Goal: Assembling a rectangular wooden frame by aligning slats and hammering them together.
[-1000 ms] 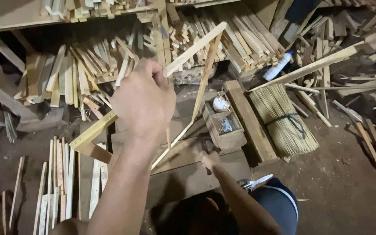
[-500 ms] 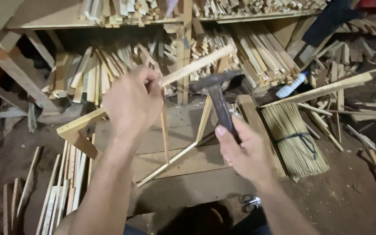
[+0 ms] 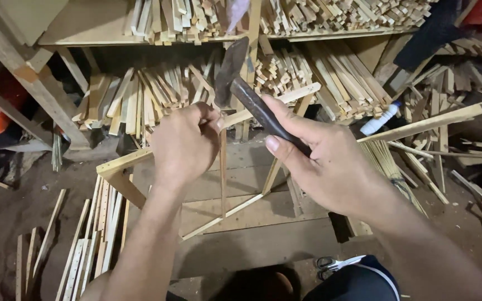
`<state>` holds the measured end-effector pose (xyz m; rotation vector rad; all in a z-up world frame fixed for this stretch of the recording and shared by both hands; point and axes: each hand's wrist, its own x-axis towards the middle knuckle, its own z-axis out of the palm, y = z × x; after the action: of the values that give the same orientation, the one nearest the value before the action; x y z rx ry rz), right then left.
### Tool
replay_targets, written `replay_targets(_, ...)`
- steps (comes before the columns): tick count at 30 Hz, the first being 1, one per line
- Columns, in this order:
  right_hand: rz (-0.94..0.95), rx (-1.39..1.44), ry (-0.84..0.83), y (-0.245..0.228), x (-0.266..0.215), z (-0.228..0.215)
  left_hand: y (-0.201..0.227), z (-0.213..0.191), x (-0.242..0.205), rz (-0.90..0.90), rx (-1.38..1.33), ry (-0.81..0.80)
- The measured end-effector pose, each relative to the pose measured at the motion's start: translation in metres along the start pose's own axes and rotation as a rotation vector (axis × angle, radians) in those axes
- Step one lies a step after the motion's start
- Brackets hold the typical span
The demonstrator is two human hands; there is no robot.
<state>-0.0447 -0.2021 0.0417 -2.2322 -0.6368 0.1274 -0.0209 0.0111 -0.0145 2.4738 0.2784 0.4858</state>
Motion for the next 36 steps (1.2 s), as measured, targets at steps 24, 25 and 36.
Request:
replay_targets(24,0.050,0.028,0.003,-0.002,-0.001,-0.004,0.006,-0.003,-0.002,-0.013,0.065,-0.062)
replay_targets(25,0.047,0.029,-0.004,-0.001,-0.001,-0.005,0.002,0.000,-0.002,-0.020,0.067,-0.060)
replay_targets(36,-0.045,-0.091,-0.087,-0.003,0.001,-0.008,-0.007,0.010,0.001,0.111,0.146,0.093)
